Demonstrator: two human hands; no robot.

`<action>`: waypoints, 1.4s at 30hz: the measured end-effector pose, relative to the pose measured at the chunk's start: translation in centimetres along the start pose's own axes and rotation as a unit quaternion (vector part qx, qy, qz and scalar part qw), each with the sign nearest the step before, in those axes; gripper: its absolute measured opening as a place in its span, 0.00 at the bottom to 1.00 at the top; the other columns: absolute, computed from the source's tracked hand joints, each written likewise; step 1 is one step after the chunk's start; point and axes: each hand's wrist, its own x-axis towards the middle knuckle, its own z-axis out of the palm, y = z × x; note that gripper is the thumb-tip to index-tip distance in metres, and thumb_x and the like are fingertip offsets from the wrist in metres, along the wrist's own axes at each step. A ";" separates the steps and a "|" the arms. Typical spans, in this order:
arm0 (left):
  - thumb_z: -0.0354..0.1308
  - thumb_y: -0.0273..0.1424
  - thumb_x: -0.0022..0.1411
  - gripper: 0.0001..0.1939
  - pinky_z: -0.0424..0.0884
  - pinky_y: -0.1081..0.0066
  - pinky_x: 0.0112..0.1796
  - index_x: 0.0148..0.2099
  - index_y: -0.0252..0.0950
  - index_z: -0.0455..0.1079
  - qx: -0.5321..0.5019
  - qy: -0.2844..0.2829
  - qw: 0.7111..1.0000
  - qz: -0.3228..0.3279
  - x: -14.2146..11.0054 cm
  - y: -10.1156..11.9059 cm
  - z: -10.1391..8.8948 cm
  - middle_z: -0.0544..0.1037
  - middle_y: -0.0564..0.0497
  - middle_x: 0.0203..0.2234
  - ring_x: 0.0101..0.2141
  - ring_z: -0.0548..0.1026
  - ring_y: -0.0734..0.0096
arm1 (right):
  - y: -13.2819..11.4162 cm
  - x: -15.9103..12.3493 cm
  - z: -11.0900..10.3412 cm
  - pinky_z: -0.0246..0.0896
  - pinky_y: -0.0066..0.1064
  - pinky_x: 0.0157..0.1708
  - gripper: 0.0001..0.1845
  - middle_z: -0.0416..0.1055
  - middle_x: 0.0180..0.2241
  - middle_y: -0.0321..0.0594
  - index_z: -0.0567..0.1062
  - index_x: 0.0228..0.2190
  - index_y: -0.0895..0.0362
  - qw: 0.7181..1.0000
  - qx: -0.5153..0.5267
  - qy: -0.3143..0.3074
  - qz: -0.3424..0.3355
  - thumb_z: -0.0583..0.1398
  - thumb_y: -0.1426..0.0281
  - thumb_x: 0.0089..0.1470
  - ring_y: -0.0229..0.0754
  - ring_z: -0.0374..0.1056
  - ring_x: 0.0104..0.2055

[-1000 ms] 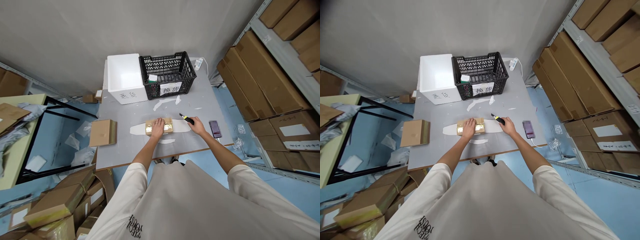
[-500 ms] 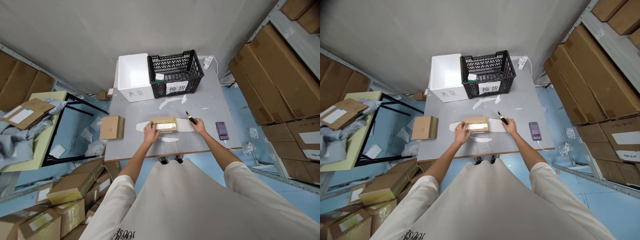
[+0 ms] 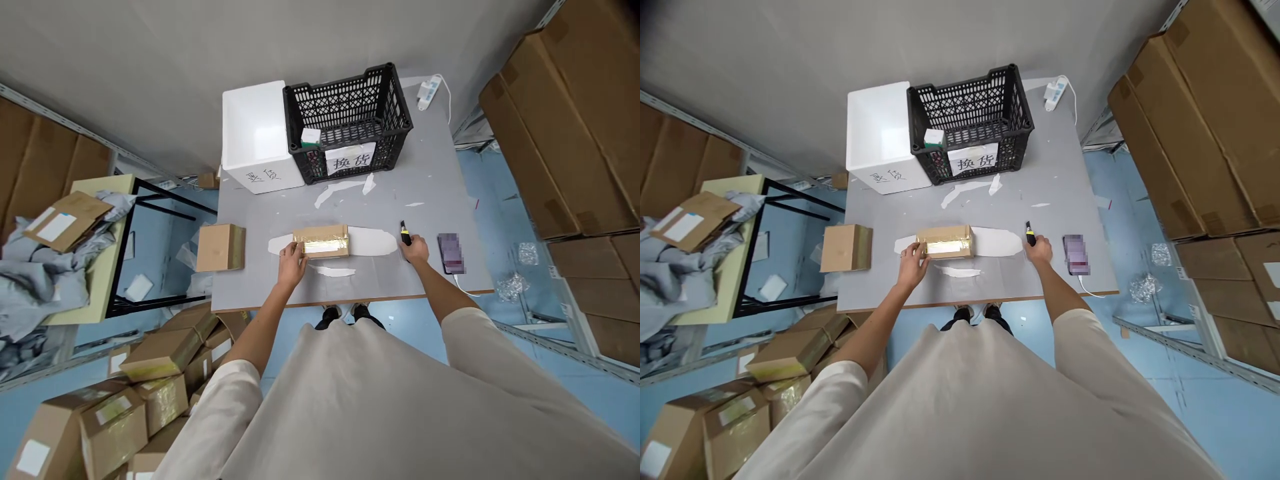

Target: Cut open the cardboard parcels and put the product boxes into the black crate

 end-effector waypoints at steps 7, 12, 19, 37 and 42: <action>0.55 0.37 0.70 0.27 0.67 0.46 0.57 0.68 0.39 0.65 0.012 -0.011 1.000 -0.006 0.0 0.1 -0.2 0.67 0.36 0.59 0.55 0.67 0.42 | -0.8 -0.8 0.0 0.60 0.46 0.54 0.26 0.67 0.54 0.54 0.70 0.55 0.57 0.999 -0.029 0.029 -0.026 0.62 0.58 0.60 0.59 0.63 0.57; 0.57 0.37 0.68 0.27 0.67 0.47 0.58 0.67 0.39 0.65 0.002 -0.003 1.000 -0.006 0.1 0.0 -0.2 0.68 0.36 0.59 0.55 0.68 0.43 | -6.2 -3.4 -1.5 0.57 0.47 0.58 0.23 0.66 0.55 0.58 0.71 0.55 0.61 0.978 0.048 0.037 -0.197 0.56 0.62 0.64 0.59 0.62 0.58; 0.54 0.38 0.70 0.23 0.69 0.46 0.56 0.64 0.39 0.67 -0.065 0.026 0.997 -0.017 0.3 -0.6 -0.1 0.68 0.36 0.58 0.55 0.70 0.43 | -17.1 -9.4 -2.1 0.59 0.45 0.58 0.23 0.68 0.60 0.50 0.72 0.58 0.55 0.890 0.062 -0.033 -0.450 0.57 0.63 0.63 0.56 0.63 0.59; 0.55 0.36 0.68 0.29 0.68 0.50 0.58 0.68 0.38 0.58 -0.235 0.072 0.968 -0.057 -0.2 -3.1 1.6 0.71 0.38 0.60 0.59 0.71 0.49 | -23.9 -9.9 -3.8 0.62 0.41 0.49 0.20 0.77 0.52 0.47 0.74 0.52 0.54 0.915 -0.046 -0.049 -0.397 0.47 0.62 0.71 0.52 0.70 0.51; 0.54 0.35 0.69 0.25 0.68 0.52 0.59 0.67 0.39 0.63 -0.190 0.034 0.980 -0.041 -0.2 -2.9 0.6 0.68 0.38 0.61 0.63 0.67 0.50 | -25.6 -8.9 -3.0 0.63 0.42 0.45 0.18 0.71 0.52 0.51 0.73 0.52 0.54 0.945 -0.022 0.031 -0.324 0.51 0.65 0.67 0.54 0.67 0.47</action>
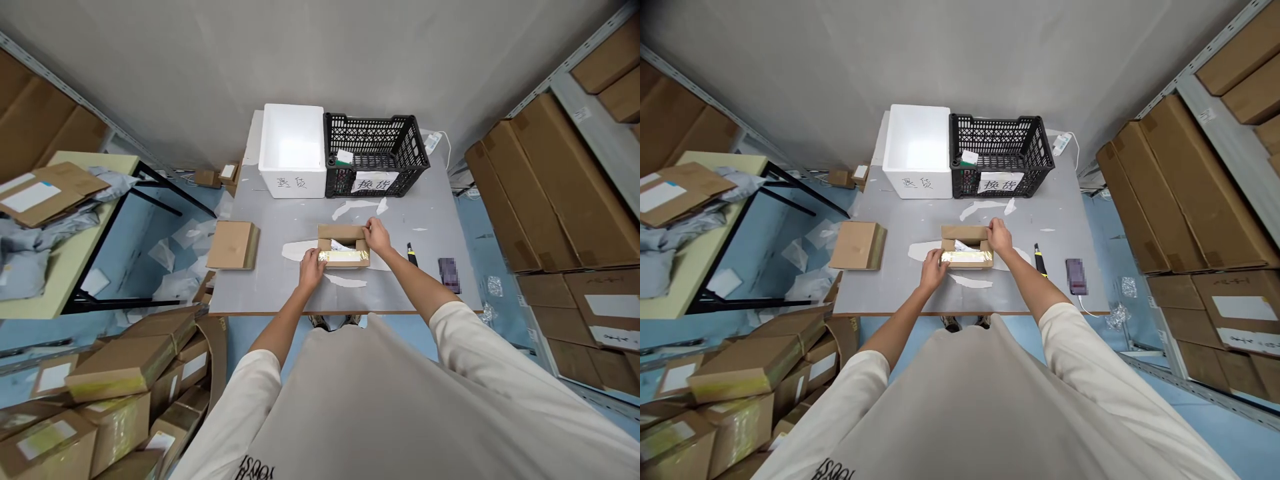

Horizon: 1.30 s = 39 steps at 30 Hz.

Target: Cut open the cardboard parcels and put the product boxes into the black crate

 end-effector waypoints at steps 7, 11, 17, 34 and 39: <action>0.56 0.34 0.68 0.23 0.68 0.52 0.58 0.64 0.39 0.68 0.032 -0.023 0.999 -0.008 0.3 0.2 -0.6 0.68 0.39 0.59 0.59 0.69 0.49 | 1.1 -1.1 1.4 0.60 0.45 0.54 0.23 0.73 0.51 0.51 0.80 0.52 0.56 0.994 -0.046 -0.078 -0.064 0.51 0.73 0.62 0.56 0.64 0.53; 0.58 0.34 0.67 0.20 0.67 0.49 0.58 0.60 0.41 0.69 0.060 -0.022 0.998 0.000 0.8 0.4 -1.1 0.67 0.39 0.61 0.60 0.66 0.45 | 2.0 -1.6 0.8 0.60 0.44 0.57 0.24 0.75 0.55 0.46 0.79 0.54 0.56 0.991 -0.024 -0.114 -0.062 0.50 0.72 0.64 0.55 0.66 0.56; 0.60 0.33 0.65 0.15 0.66 0.49 0.56 0.54 0.41 0.70 0.087 -0.013 0.996 0.034 0.7 1.9 -2.5 0.69 0.40 0.59 0.60 0.66 0.45 | 2.5 -1.4 -0.3 0.61 0.41 0.60 0.24 0.72 0.62 0.41 0.78 0.58 0.53 0.984 -0.020 -0.161 -0.071 0.52 0.68 0.65 0.52 0.67 0.60; 0.60 0.22 0.60 0.23 0.53 0.38 0.64 0.56 0.45 0.72 0.199 -0.119 0.964 0.128 -0.3 2.5 -1.2 0.58 0.41 0.69 0.70 0.53 0.44 | 0.5 -4.3 2.3 0.55 0.54 0.59 0.35 0.59 0.69 0.52 0.66 0.64 0.57 0.987 -0.081 -0.122 -0.062 0.61 0.64 0.57 0.65 0.58 0.63; 0.62 0.23 0.59 0.22 0.45 0.34 0.66 0.55 0.45 0.72 0.211 -0.135 0.955 0.158 0.1 3.0 -1.3 0.57 0.40 0.71 0.72 0.50 0.43 | -0.6 -5.1 2.9 0.52 0.55 0.61 0.39 0.56 0.70 0.56 0.61 0.66 0.58 0.988 -0.106 -0.107 -0.041 0.61 0.64 0.55 0.65 0.56 0.64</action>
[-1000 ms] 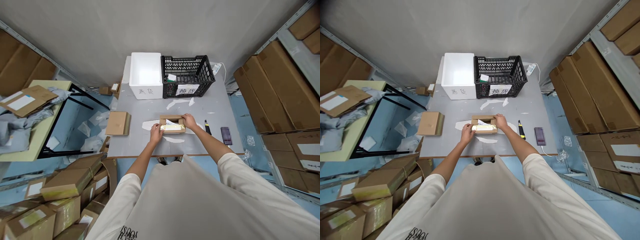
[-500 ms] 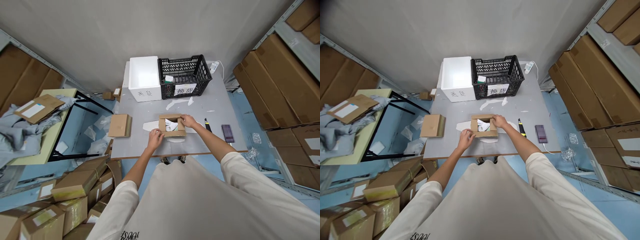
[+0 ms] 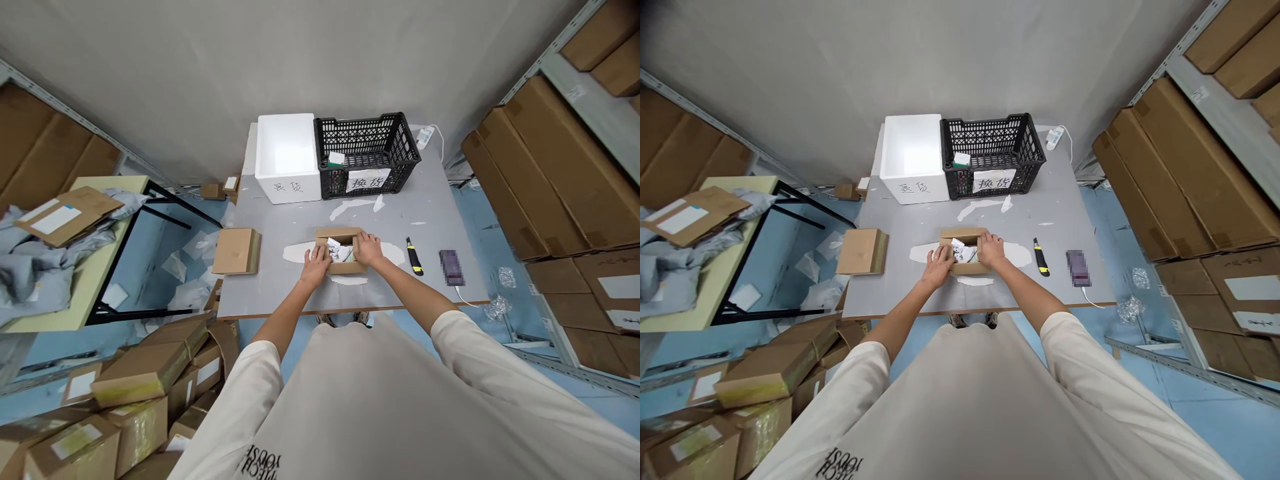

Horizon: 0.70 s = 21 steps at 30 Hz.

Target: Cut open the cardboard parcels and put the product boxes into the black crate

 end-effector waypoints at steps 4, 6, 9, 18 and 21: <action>0.64 0.27 0.60 0.30 0.48 0.38 0.67 0.64 0.43 0.65 0.012 0.046 0.998 -0.029 -2.1 -0.2 -0.5 0.55 0.38 0.72 0.72 0.49 0.44 | -0.8 0.0 0.3 0.49 0.56 0.62 0.41 0.54 0.70 0.59 0.60 0.66 0.59 1.000 0.000 0.010 0.015 0.62 0.60 0.55 0.65 0.54 0.65; 0.65 0.31 0.60 0.32 0.47 0.38 0.67 0.65 0.41 0.64 0.005 0.081 0.994 -0.076 -3.2 -0.5 -0.6 0.53 0.35 0.72 0.72 0.48 0.42 | -1.1 0.0 0.6 0.48 0.57 0.63 0.43 0.53 0.70 0.60 0.60 0.66 0.58 1.000 0.003 0.021 0.020 0.63 0.56 0.55 0.66 0.54 0.65; 0.67 0.36 0.60 0.32 0.47 0.36 0.66 0.64 0.37 0.65 -0.001 0.108 0.983 -0.149 -4.1 -1.3 -0.5 0.52 0.31 0.72 0.72 0.48 0.35 | -1.7 0.1 1.1 0.46 0.59 0.63 0.44 0.55 0.69 0.61 0.59 0.66 0.58 0.999 0.004 0.041 0.033 0.64 0.54 0.55 0.66 0.53 0.65; 0.69 0.42 0.57 0.49 0.70 0.52 0.55 0.73 0.37 0.51 -0.089 -0.001 0.991 -0.103 0.1 -3.5 -0.5 0.60 0.32 0.68 0.59 0.72 0.40 | -1.6 0.4 0.1 0.52 0.57 0.62 0.43 0.55 0.69 0.58 0.59 0.66 0.58 0.997 0.053 0.007 0.054 0.62 0.61 0.51 0.66 0.54 0.66; 0.74 0.42 0.50 0.60 0.72 0.56 0.52 0.76 0.41 0.44 -0.083 -0.027 0.993 -0.082 2.2 -4.1 -1.0 0.47 0.33 0.74 0.59 0.73 0.39 | 0.3 0.2 -1.2 0.55 0.52 0.63 0.44 0.55 0.70 0.53 0.59 0.67 0.57 0.993 0.109 -0.029 0.037 0.61 0.61 0.51 0.63 0.55 0.67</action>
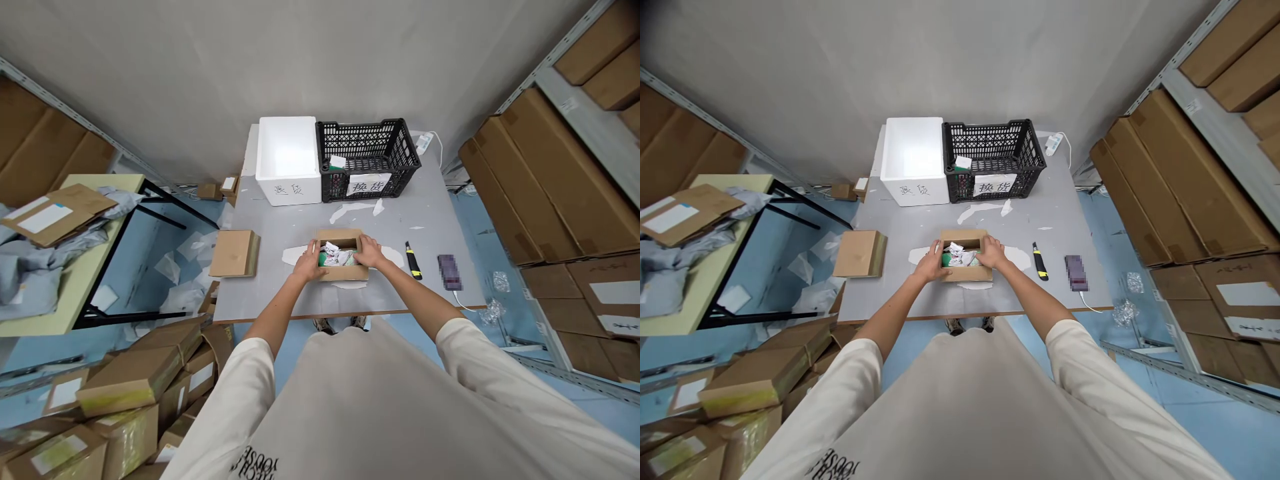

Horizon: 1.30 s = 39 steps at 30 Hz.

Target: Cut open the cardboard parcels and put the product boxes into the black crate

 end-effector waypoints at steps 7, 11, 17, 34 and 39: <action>0.77 0.45 0.44 0.70 0.68 0.57 0.57 0.78 0.39 0.37 0.010 -0.078 0.997 -0.001 1.9 -0.2 -1.1 0.40 0.34 0.76 0.66 0.65 0.37 | 5.7 -2.2 -1.1 0.56 0.52 0.63 0.43 0.57 0.68 0.56 0.57 0.69 0.60 0.995 0.030 0.097 -0.011 0.58 0.67 0.54 0.61 0.56 0.67; 0.76 0.48 0.45 0.72 0.67 0.58 0.59 0.78 0.40 0.33 0.005 -0.105 0.994 -0.021 1.9 -0.2 -1.3 0.38 0.38 0.76 0.68 0.62 0.40 | 6.6 -2.7 0.3 0.61 0.51 0.58 0.29 0.68 0.57 0.57 0.71 0.58 0.60 0.994 -0.009 0.111 -0.010 0.60 0.68 0.55 0.61 0.64 0.59; 0.76 0.48 0.45 0.71 0.67 0.58 0.60 0.78 0.42 0.33 -0.030 -0.096 0.995 -0.013 1.8 -0.7 -1.2 0.38 0.40 0.77 0.69 0.61 0.41 | 5.7 -2.1 0.4 0.65 0.35 0.48 0.20 0.76 0.46 0.48 0.75 0.48 0.57 0.999 0.029 0.033 -0.032 0.51 0.79 0.58 0.48 0.71 0.47; 0.77 0.47 0.45 0.70 0.67 0.56 0.60 0.78 0.41 0.36 -0.039 -0.057 0.998 0.011 1.7 -1.8 0.1 0.42 0.37 0.76 0.66 0.66 0.41 | -7.3 -0.3 0.3 0.60 0.32 0.46 0.18 0.77 0.52 0.47 0.79 0.51 0.54 0.931 -0.137 -0.193 -0.278 0.55 0.74 0.64 0.50 0.71 0.52; 0.77 0.46 0.45 0.70 0.67 0.55 0.60 0.78 0.42 0.36 -0.036 -0.066 0.997 0.004 1.7 -1.7 0.1 0.41 0.37 0.76 0.65 0.66 0.39 | -6.9 0.7 0.8 0.58 0.40 0.53 0.22 0.71 0.59 0.50 0.76 0.58 0.52 0.924 -0.191 -0.164 -0.288 0.53 0.68 0.68 0.55 0.65 0.59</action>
